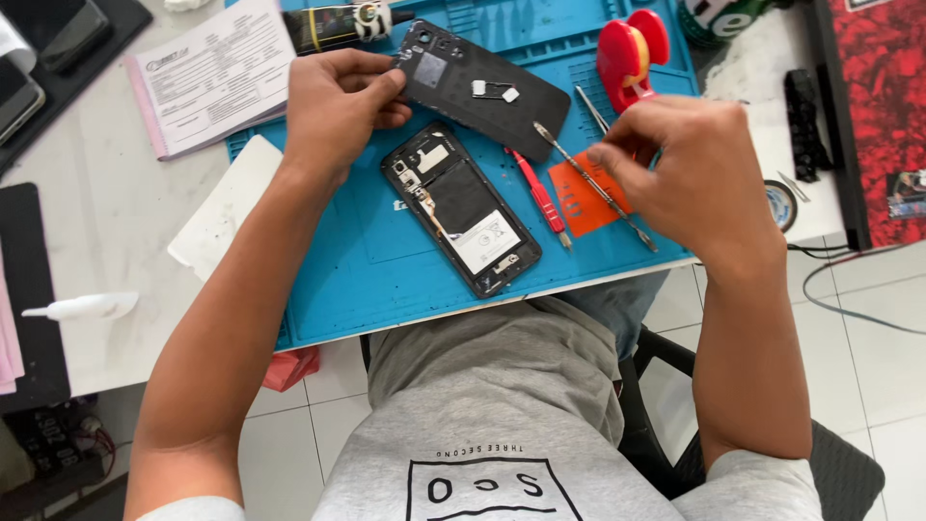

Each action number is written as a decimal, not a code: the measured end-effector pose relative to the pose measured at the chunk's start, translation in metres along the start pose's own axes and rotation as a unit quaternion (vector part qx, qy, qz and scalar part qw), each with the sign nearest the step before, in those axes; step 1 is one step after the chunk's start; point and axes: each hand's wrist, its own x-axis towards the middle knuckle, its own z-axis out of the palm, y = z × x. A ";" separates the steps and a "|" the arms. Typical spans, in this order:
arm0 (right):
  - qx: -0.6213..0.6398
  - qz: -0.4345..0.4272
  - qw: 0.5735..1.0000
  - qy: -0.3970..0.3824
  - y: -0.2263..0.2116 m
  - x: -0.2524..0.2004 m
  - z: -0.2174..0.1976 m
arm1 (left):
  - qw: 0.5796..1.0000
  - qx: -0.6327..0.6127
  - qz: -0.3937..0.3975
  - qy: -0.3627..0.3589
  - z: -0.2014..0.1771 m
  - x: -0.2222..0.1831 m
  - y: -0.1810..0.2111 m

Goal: The person holds a black smartphone back cover and peels off a protective film from its surface. The person then wipes the cover with a white cloth. A disassembled phone body and various tools are visible on the workbench.

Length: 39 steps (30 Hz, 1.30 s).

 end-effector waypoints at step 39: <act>0.077 -0.080 0.984 -0.137 0.008 0.105 0.063 | 0.998 0.025 0.059 -0.021 -0.004 0.003 -0.022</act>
